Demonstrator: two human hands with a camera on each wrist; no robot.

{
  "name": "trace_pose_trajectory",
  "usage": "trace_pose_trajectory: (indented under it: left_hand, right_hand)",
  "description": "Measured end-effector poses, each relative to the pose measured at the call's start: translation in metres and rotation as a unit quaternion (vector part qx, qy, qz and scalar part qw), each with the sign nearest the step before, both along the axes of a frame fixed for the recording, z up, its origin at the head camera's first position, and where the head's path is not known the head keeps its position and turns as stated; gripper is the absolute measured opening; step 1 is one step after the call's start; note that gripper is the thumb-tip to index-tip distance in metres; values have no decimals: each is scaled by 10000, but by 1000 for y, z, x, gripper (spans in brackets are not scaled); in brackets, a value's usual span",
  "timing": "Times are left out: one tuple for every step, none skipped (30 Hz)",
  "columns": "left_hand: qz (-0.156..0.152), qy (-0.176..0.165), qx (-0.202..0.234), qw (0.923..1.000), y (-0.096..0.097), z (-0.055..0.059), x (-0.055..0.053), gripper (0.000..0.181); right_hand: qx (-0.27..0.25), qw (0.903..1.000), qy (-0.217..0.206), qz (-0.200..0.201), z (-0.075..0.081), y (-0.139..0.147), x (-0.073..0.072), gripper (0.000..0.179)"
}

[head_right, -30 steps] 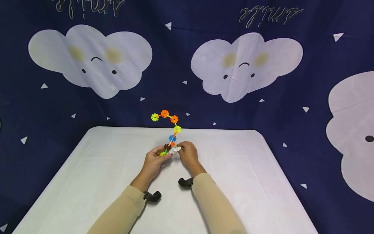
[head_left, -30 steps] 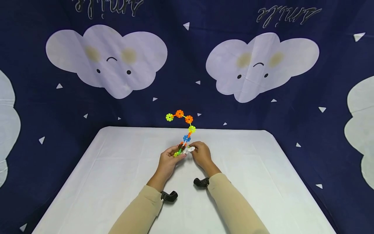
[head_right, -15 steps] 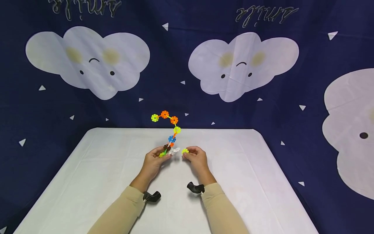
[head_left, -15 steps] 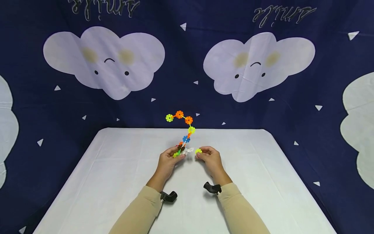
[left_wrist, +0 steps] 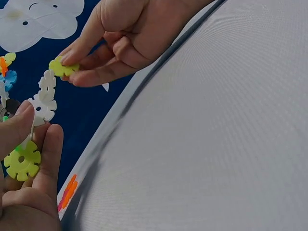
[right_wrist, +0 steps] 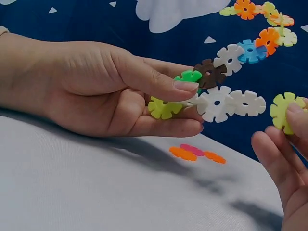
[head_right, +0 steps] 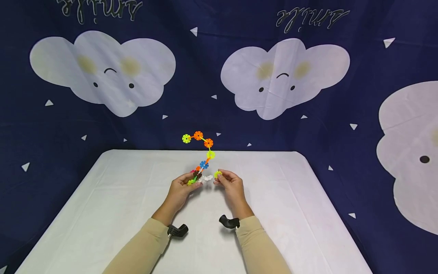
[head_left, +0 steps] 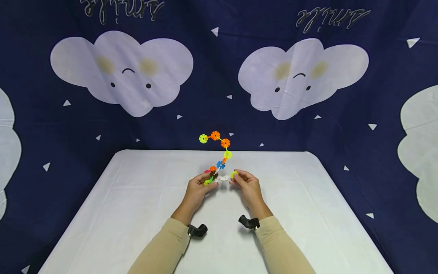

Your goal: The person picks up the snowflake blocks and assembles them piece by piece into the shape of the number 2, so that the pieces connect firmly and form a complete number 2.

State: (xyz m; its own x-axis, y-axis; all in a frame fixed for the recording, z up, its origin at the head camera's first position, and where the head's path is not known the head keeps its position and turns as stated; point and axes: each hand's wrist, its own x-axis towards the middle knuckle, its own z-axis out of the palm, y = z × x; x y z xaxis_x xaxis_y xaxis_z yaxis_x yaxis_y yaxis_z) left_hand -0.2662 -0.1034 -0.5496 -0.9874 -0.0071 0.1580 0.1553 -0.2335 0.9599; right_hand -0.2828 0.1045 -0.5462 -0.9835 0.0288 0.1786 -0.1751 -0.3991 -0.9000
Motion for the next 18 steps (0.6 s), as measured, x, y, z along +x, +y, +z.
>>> trace_pose_trajectory:
  left_hand:
    - [2, 15, -26, 10000, 0, 0, 0, 46]
    - [6, 32, -55, 10000, 0, -1, 0, 46]
    - [9, 37, -89, 10000, 0, -1, 0, 46]
    - [13, 52, -139, 9999, 0, -1, 0, 46]
    - [16, 65, -173, 9998, 0, -1, -1, 46]
    - [21, 76, -202, 9998, 0, -1, -1, 46]
    - [16, 81, -216, 9997, 0, -1, -1, 46]
    - [32, 57, -267, 9996, 0, -1, -1, 46]
    - [44, 35, -323, 9995, 0, 0, 0, 46]
    - [53, 78, -380, 9992, 1, 4, 2, 45]
    - [57, 90, -406, 9991, 1, 8, 5, 44]
    - [56, 104, -432, 9990, 1, 8, 6, 44]
    - [50, 129, -456, 9989, 1, 8, 6, 44]
    - [46, 137, -481, 9987, 0, 8, 6, 43]
    - [25, 175, -477, 9987, 0, 7, 6, 43]
    - [7, 217, -471, 9987, -1, 6, 5, 44]
    - [1, 199, -490, 9986, -1, 2, 3, 44]
    - [-11, 203, -525, 9984, -2, -2, 0, 45]
  right_hand:
    - [17, 10000, 18, 40, 0, 0, 0, 32]
    - [50, 9999, 34, 81, 0, 0, 0, 33]
    - [75, 9999, 50, 128, 1, 0, 1, 34]
    - [114, 9998, 71, 162, 1, 0, 1, 34]
    - [182, 9996, 97, 182, 1, 0, 1, 33]
    - [296, 9993, 131, 178, 1, 1, 2, 33]
    - [428, 9988, 180, 156, 1, 1, 2, 32]
    - [556, 9981, 222, 136, 0, 1, 2, 31]
    - [688, 9972, 279, 120, 0, 1, 2, 30]
    - [825, 9960, 329, 106, 0, 2, 2, 30]
    - [946, 9948, 371, 90, 0, 2, 3, 29]
    - [1035, 9938, 409, 70, 0, 2, 3, 29]
    - [1074, 9933, 433, 65, -1, 2, 3, 29]
    - [1092, 9930, 448, 65, 0, 2, 3, 29]
    - [1113, 9927, 463, 52, 0, 2, 4, 28]
    - [1140, 9924, 471, 30, 0, 2, 4, 27]
    - [1147, 9922, 487, 10, 1, 2, 4, 26]
    - [1170, 9918, 504, -8, 2, 2, 5, 24]
